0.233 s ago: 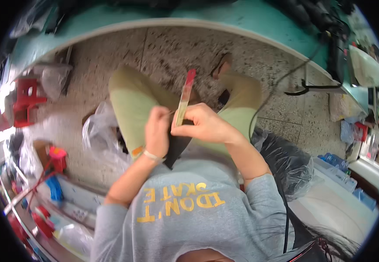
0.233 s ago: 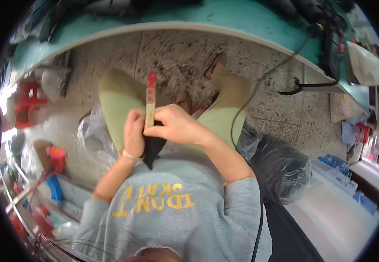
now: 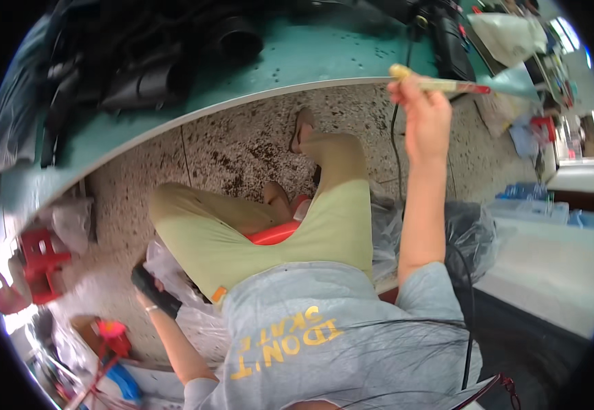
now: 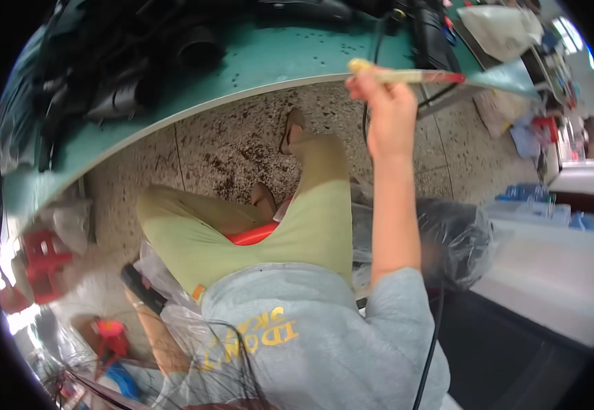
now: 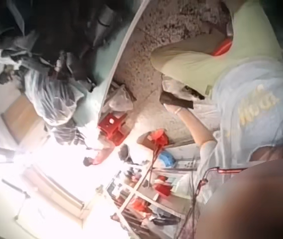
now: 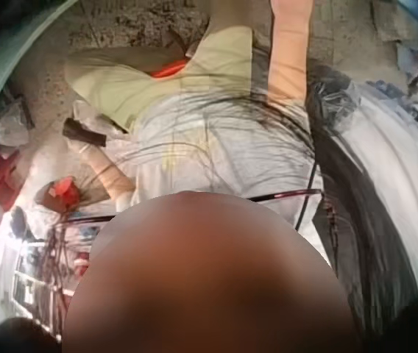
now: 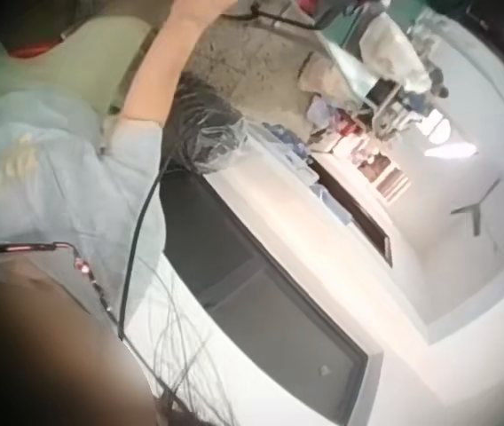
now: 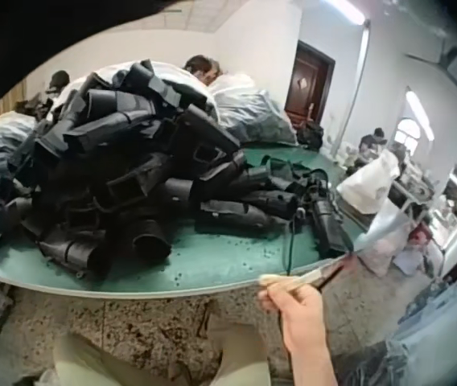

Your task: Cleaning and inspecting black plastic components using a brush and a sponge at a workbench.

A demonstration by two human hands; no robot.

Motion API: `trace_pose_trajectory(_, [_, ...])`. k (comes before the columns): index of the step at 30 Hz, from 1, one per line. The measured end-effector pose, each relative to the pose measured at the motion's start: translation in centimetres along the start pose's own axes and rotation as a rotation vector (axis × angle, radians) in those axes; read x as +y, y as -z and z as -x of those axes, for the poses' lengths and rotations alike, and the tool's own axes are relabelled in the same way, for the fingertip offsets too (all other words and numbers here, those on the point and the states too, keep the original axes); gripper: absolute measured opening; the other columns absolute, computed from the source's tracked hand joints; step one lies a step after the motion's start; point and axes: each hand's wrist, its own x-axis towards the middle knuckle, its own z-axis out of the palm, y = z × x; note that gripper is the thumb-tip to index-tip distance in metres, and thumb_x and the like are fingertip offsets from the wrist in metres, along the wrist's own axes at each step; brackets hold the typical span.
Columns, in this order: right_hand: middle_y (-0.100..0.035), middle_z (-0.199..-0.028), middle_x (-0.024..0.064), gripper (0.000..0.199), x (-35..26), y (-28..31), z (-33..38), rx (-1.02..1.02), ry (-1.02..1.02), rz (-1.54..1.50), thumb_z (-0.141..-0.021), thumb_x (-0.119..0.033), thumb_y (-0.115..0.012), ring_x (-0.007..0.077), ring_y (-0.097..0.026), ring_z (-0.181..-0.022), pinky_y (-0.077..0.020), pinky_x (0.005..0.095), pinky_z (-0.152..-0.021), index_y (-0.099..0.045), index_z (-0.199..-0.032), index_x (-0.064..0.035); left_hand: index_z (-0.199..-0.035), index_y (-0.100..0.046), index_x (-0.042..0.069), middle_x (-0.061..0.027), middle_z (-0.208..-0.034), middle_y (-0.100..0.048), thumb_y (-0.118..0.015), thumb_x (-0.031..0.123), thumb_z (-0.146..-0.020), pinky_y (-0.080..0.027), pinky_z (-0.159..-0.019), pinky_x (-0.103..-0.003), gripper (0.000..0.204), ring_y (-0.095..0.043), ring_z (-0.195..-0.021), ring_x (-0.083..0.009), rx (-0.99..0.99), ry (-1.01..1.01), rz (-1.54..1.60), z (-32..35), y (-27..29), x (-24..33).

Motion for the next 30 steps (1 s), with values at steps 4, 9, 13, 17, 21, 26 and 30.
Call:
trace_pose_trajectory(4, [-0.062, -0.100, 0.0114, 0.026, -0.1, -0.2, -3.9, 0.008, -0.026, 0.010, -0.084, -0.011, -0.060, 0.0205, -0.062, -0.088, -0.0486, 0.0288, -0.072, -0.057, -0.104, 0.0067, -0.080, -0.057, 0.012, 0.0032, -0.062, -0.047, -0.045, 0.033, -0.087, -0.038, -0.053, -0.028, 0.025, -0.045, -0.057, -0.0134, 0.427, 0.223, -0.253, -2.2, -1.9, -4.9])
trace_pose_trajectory(9, [-0.061, -0.094, 0.0124, 0.022, 1.4, -2.6, -10.1, -0.083, -0.091, -0.053, -0.082, -0.007, -0.061, 0.0241, -0.062, -0.086, -0.0530, 0.0326, -0.074, -0.056, -0.098, 0.0074, -0.085, -0.058, 0.005, -0.0067, -0.075, -0.053, -0.045, 0.028, -0.085, -0.041, -0.062, -0.033, 0.027, -0.050, -0.068, -0.0203, 0.401, 0.002, -0.625, -6.9, -2.3, -4.7])
trace_pose_trajectory(13, [-0.061, -0.090, 0.0136, 0.019, 2.3, -4.2, -10.9, -0.104, -0.144, -0.138, -0.081, -0.005, -0.061, 0.0253, -0.062, -0.085, -0.0527, 0.0334, -0.077, -0.056, -0.094, 0.0078, -0.090, -0.059, -0.001, -0.0147, -0.085, -0.058, -0.045, 0.023, -0.082, -0.042, -0.070, -0.037, 0.029, -0.054, -0.077, -0.0259, 0.451, -0.180, -0.903, -7.6, 0.1, -4.5])
trace_pose_trajectory(17, [-0.061, -0.088, 0.0138, 0.011, -1.4, -7.3, -2.7, 0.066, 0.270, 0.053, -0.082, -0.002, -0.059, 0.0241, -0.062, -0.088, -0.0500, 0.0333, -0.081, -0.058, -0.088, 0.0073, -0.090, -0.058, -0.006, -0.0197, -0.094, -0.061, -0.045, 0.017, -0.081, -0.043, -0.077, -0.038, 0.027, -0.056, -0.086, -0.0289, 0.437, -0.466, -1.031, -6.3, -3.2, -3.2])
trace_pose_trajectory(21, [-0.057, -0.092, 0.0113, 0.007, -2.7, -9.7, 6.5, -0.010, 0.430, -0.054, -0.082, -0.001, -0.060, 0.0242, -0.061, -0.088, -0.0494, 0.0318, -0.081, -0.059, -0.087, 0.0040, -0.083, -0.058, 0.001, -0.0143, -0.104, -0.058, -0.054, 0.011, -0.080, -0.038, -0.087, -0.037, 0.011, -0.050, -0.101, -0.0283, 0.107, -1.119, -1.124, 4.1, -23.5, 1.3])
trace_pose_trajectory(26, [-0.063, -0.091, 0.0086, 0.009, -2.5, -9.6, 11.7, -0.609, 0.323, 0.094, -0.077, -0.001, -0.065, 0.0237, -0.050, -0.101, -0.0435, 0.0342, -0.083, -0.063, -0.084, -0.0039, -0.106, -0.056, 0.008, -0.0134, -0.110, -0.057, -0.060, 0.016, -0.080, -0.034, -0.092, -0.043, 0.028, -0.046, -0.111, -0.0302, -0.045, -1.816, -1.074, 12.5, -38.7, 4.5])
trace_pose_trajectory(30, [-0.062, -0.092, 0.0105, 0.007, 1.2, -9.3, 13.8, -0.662, -0.182, -0.011, -0.077, -0.005, -0.065, 0.0258, -0.056, -0.092, -0.0454, 0.0343, -0.077, -0.063, -0.082, -0.0009, -0.116, -0.050, 0.003, -0.0123, -0.104, -0.059, -0.058, 0.010, -0.081, -0.043, -0.083, -0.035, 0.036, -0.057, -0.092, -0.0243, -0.329, -1.049, -1.071, 10.5, -37.1, 3.0])
